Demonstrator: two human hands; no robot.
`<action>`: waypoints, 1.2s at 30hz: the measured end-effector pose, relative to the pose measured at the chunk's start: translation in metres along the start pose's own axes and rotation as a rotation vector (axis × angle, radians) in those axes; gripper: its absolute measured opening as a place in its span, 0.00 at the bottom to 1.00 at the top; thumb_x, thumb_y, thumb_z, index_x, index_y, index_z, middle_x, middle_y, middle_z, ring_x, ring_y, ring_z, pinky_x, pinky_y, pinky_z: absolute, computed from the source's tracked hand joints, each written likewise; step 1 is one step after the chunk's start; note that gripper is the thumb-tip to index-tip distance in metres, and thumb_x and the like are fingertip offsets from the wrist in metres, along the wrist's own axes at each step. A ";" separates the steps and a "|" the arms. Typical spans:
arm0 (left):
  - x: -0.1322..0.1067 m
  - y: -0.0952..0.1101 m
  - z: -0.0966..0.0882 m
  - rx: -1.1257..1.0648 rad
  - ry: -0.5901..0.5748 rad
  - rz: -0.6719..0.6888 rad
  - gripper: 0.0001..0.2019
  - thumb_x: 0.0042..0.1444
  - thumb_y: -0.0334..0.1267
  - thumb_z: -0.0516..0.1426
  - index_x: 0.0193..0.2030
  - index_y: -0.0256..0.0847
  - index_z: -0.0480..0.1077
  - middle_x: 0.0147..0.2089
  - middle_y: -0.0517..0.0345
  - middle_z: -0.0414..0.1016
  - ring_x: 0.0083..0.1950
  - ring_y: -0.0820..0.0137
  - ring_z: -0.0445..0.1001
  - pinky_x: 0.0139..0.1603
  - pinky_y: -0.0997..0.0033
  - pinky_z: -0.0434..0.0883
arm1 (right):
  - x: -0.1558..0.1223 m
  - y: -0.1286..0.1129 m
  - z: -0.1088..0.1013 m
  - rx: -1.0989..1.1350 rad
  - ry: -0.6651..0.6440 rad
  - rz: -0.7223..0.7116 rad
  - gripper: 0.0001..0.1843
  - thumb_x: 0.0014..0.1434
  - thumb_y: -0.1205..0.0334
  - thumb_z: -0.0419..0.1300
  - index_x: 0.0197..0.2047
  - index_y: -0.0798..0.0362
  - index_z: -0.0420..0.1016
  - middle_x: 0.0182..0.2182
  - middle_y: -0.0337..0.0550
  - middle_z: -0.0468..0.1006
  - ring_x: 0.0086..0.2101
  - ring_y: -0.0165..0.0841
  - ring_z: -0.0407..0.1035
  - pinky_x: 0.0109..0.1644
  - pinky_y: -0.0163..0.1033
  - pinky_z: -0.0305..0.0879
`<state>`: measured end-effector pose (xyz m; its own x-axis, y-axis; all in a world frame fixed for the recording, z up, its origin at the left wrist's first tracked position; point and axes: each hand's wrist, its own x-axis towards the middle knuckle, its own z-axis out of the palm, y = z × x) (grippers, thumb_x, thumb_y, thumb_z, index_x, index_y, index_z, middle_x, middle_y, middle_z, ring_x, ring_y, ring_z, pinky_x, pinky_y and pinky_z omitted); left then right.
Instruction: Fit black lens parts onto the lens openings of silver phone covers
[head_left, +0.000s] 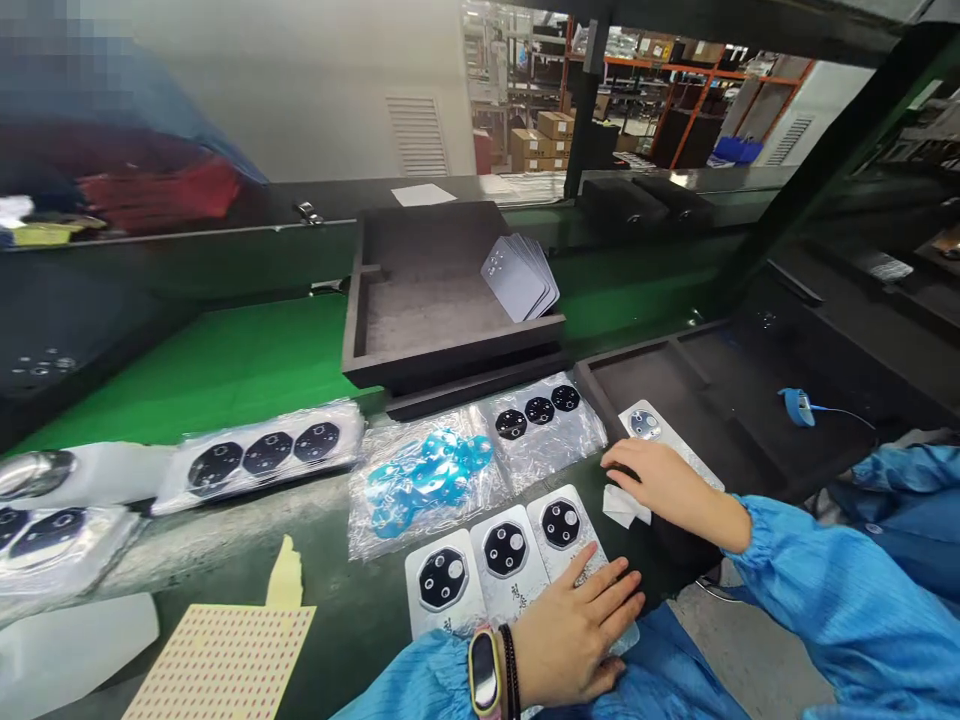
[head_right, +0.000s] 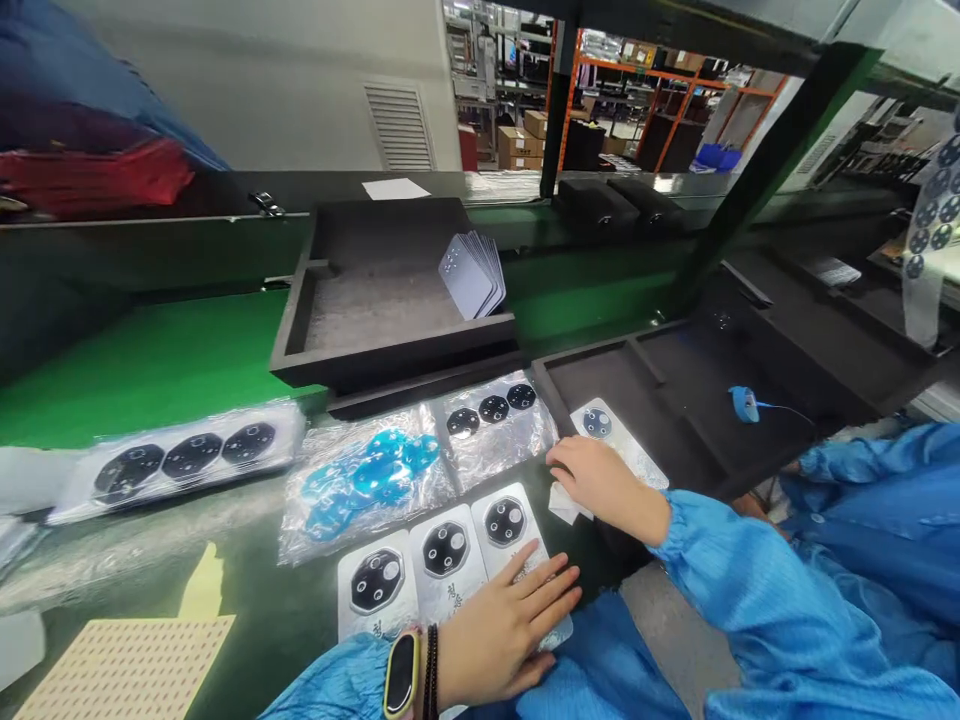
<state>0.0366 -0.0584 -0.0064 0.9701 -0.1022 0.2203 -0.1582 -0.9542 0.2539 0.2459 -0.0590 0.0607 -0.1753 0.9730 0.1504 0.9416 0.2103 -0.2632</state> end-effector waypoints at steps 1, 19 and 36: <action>0.000 0.000 0.000 0.000 0.024 -0.001 0.24 0.67 0.45 0.44 0.63 0.32 0.61 0.63 0.49 0.66 0.66 0.62 0.61 0.66 0.53 0.51 | -0.010 -0.002 0.003 -0.042 0.028 0.015 0.06 0.55 0.77 0.60 0.31 0.57 0.73 0.29 0.41 0.76 0.31 0.32 0.69 0.35 0.37 0.61; 0.001 0.001 -0.004 0.094 0.250 -0.014 0.20 0.66 0.44 0.45 0.56 0.35 0.66 0.58 0.56 0.72 0.61 0.65 0.66 0.64 0.55 0.50 | -0.027 -0.031 0.037 -0.237 0.356 0.131 0.09 0.57 0.75 0.59 0.26 0.58 0.72 0.36 0.46 0.77 0.39 0.39 0.63 0.39 0.43 0.51; 0.004 0.006 -0.008 0.025 0.265 -0.029 0.19 0.65 0.44 0.48 0.55 0.33 0.66 0.55 0.56 0.74 0.59 0.65 0.66 0.65 0.57 0.48 | -0.026 -0.049 0.023 0.422 0.119 0.142 0.06 0.62 0.68 0.55 0.32 0.54 0.67 0.25 0.36 0.75 0.25 0.27 0.70 0.29 0.31 0.64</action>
<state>0.0383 -0.0627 0.0040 0.8913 -0.0011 0.4534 -0.1236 -0.9627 0.2407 0.1981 -0.0921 0.0476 0.0046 0.9825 0.1861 0.7500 0.1197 -0.6505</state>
